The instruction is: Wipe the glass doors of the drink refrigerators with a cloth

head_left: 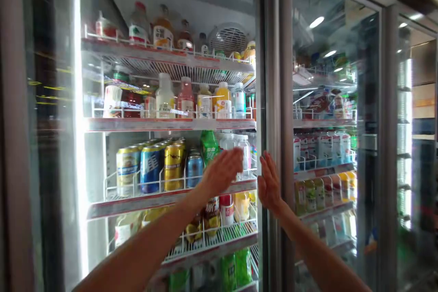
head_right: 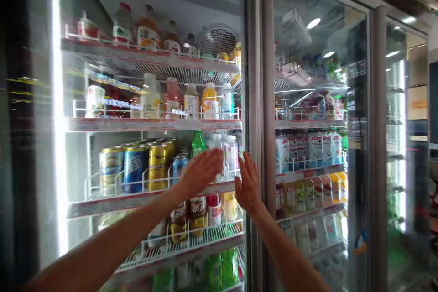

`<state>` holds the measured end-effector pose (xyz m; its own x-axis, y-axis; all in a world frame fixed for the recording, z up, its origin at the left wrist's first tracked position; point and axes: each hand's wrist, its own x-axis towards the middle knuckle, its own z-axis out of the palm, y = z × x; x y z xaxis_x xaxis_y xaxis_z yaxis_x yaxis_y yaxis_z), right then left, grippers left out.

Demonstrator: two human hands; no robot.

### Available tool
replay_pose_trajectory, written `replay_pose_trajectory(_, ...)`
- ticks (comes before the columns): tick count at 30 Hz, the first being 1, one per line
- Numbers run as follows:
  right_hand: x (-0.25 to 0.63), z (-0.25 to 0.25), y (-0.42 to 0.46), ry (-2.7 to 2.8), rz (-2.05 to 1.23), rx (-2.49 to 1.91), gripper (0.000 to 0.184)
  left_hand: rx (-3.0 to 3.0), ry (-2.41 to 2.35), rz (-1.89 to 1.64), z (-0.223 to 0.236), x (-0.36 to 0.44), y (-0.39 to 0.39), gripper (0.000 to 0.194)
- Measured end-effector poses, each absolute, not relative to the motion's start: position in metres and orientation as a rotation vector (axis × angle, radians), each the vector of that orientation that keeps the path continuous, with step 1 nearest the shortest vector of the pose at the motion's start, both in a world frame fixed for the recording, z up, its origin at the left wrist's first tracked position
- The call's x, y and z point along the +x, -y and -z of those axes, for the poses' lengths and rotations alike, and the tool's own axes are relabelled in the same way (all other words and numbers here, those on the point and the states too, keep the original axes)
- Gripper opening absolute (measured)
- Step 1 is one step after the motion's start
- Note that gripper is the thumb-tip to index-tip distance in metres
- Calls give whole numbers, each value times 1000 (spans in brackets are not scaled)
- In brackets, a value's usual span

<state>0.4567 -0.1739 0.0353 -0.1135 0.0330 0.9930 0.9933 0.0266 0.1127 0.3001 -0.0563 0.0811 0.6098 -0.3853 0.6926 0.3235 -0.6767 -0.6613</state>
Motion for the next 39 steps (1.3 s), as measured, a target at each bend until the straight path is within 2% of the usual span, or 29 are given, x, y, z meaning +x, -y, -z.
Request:
replay_pose_trajectory(3, 448, -37, 166, 1255, 1209, -1111, 53, -2013, 164, 1310, -92, 304, 58, 49)
replay_pose_trajectory(8, 457, -14, 159, 1257, 1180, -1112, 51, -2087, -261, 941, 16, 317, 63, 51)
replay_pose_trajectory(10, 465, 2, 158, 1288, 1167, -1133, 51, -2071, -350, 864, 24, 319, 61, 52)
replay_pose_trajectory(13, 471, 14, 158, 1288, 1157, -1142, 51, -2027, -202, 1033, -27, 321, 58, 50)
replay_pose_trajectory(16, 470, 3, 160, 1266, 1175, -1124, 51, -2007, 29, 1219, -71, 326, 63, 49)
replay_pose_trajectory(20, 465, -32, 166, 1309, 1220, -1134, 52, -2090, -223, 942, -49, 321, 70, 54)
replay_pose_trajectory(22, 464, -54, 168, 1352, 1251, -1150, 52, -2062, -404, 776, -53, 312, 65, 55)
replay_pose_trajectory(24, 463, -81, 168, 1375, 1278, -1152, 52, -2007, -405, 823, -97, 302, 57, 51)
replay_pose_trajectory(27, 460, -129, 165, 1343, 1291, -1120, 54, -1907, -78, 1199, -198, 296, 48, 44)
replay_pose_trajectory(29, 458, -160, 163, 1316, 1287, -1088, 54, -1851, 102, 1380, -243, 300, 50, 43)
replay_pose_trajectory(35, 462, -210, 161, 1348, 1327, -1049, 55, -1876, -366, 1002, -254, 319, 62, 35)
replay_pose_trajectory(37, 468, -213, 159, 1372, 1322, -1061, 56, -1845, -257, 1233, -284, 310, 60, 31)
replay_pose_trajectory(39, 475, -214, 155, 1385, 1305, -1085, 57, -1816, -69, 1473, -322, 297, 55, 34)
